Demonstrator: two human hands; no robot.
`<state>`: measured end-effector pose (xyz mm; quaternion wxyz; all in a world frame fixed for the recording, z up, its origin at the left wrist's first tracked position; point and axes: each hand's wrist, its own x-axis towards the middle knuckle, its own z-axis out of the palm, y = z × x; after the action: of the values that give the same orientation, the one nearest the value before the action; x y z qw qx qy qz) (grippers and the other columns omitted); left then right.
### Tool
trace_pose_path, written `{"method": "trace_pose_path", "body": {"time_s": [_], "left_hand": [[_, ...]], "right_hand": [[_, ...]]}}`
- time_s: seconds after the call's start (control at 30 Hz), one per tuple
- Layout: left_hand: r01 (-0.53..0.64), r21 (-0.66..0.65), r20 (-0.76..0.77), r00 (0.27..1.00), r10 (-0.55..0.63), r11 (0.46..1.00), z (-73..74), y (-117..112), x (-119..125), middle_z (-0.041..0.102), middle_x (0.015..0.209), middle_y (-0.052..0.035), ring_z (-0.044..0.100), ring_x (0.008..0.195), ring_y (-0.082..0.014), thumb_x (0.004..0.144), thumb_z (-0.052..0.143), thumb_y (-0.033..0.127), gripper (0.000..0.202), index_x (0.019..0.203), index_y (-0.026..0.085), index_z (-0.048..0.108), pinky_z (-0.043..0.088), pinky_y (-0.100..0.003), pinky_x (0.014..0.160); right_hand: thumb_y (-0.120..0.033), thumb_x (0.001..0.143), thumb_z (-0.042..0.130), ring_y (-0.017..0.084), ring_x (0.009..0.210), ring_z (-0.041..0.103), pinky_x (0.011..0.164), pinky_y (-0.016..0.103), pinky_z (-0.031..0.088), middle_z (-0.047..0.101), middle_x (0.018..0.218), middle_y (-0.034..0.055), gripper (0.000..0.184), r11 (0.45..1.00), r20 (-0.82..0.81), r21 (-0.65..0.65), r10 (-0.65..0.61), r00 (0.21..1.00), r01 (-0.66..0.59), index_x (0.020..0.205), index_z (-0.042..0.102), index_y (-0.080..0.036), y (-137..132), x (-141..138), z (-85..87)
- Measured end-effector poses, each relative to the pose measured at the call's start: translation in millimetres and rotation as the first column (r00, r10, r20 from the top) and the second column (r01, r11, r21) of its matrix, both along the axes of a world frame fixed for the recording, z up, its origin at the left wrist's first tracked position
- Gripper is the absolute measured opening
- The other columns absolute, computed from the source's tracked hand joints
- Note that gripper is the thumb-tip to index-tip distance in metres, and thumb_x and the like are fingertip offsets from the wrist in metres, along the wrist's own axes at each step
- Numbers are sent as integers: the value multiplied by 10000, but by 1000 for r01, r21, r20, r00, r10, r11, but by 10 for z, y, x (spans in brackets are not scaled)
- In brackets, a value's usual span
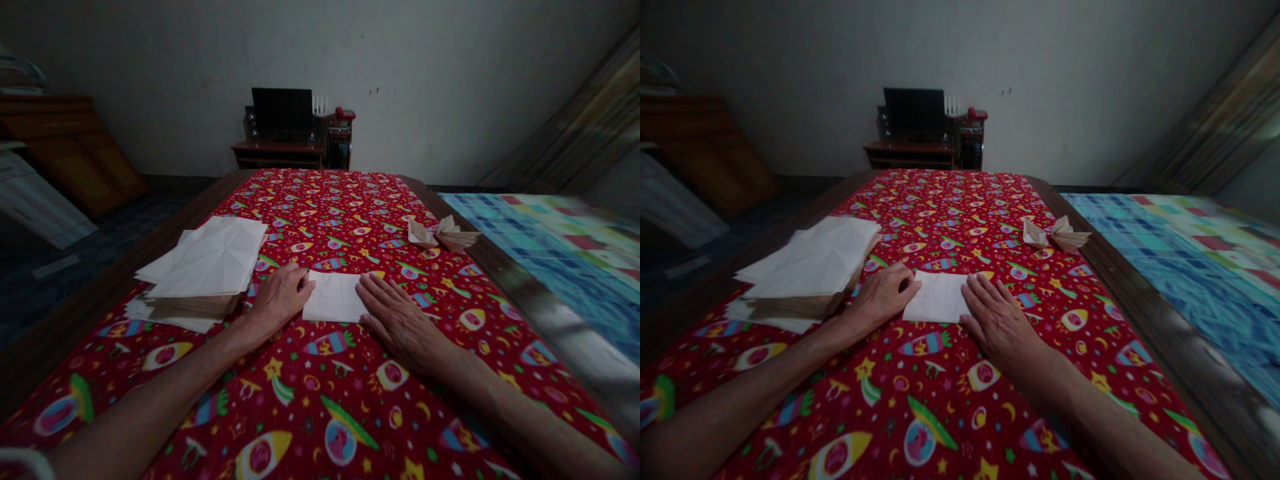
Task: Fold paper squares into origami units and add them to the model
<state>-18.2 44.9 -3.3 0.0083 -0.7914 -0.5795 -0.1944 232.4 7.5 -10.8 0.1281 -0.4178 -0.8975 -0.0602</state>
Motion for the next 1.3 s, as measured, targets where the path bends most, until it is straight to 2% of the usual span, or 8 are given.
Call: {"method": "trace_pose_path", "body": {"time_s": [0.37, 0.57, 0.83, 1.03, 1.3], "left_hand": [[6, 6, -53, 999, -5, 1000, 7, -15, -5, 587, 812, -35, 553, 753, -171, 876, 489, 271, 182, 749, 182, 586, 374, -267, 641], [11, 10, -66, 998, -10, 1000, 18, -20, 1, 582, 808, -33, 553, 753, -172, 875, 489, 266, 178, 750, 182, 584, 367, -268, 636], [17, 40, -57, 998, -15, 999, -9, -17, -6, 580, 801, -26, 555, 748, -169, 870, 512, 251, 156, 751, 178, 582, 372, -266, 636], [37, 52, -41, 999, -35, 998, -17, 1, -19, 566, 768, -15, 547, 725, -161, 858, 523, 240, 151, 726, 180, 563, 375, -262, 630], [60, 61, 13, 998, -61, 996, -87, 31, -38, 536, 759, -14, 547, 722, -166, 850, 526, 235, 141, 720, 179, 529, 422, -268, 641]], "right_hand": [[-341, 973, 339, 258, 1387, 237, 1096, 498, 290, 368, 1462, 118, 480, 999, 13, -42, 5, 1000, -4, 1398, 397, -126, -10, -8, 27], [-323, 976, 333, 269, 1386, 237, 1093, 508, 294, 354, 1471, 111, 471, 1000, 35, -25, 8, 999, -7, 1396, 401, -121, -23, -17, 49], [-310, 984, 297, 237, 1385, 251, 1123, 500, 246, 330, 1490, 67, 472, 978, 72, -98, 190, 979, -183, 1433, 336, -169, -33, -39, 98], [-311, 973, 341, 239, 1372, 284, 1122, 549, 191, 346, 1481, 75, 487, 965, 66, -92, 252, 966, -245, 1443, 306, -189, -34, -47, 75], [-362, 979, 337, 209, 1361, 309, 1141, 501, 157, 391, 1454, 68, 473, 954, 60, -131, 278, 959, -269, 1417, 359, -182, -39, -59, 87]]}}
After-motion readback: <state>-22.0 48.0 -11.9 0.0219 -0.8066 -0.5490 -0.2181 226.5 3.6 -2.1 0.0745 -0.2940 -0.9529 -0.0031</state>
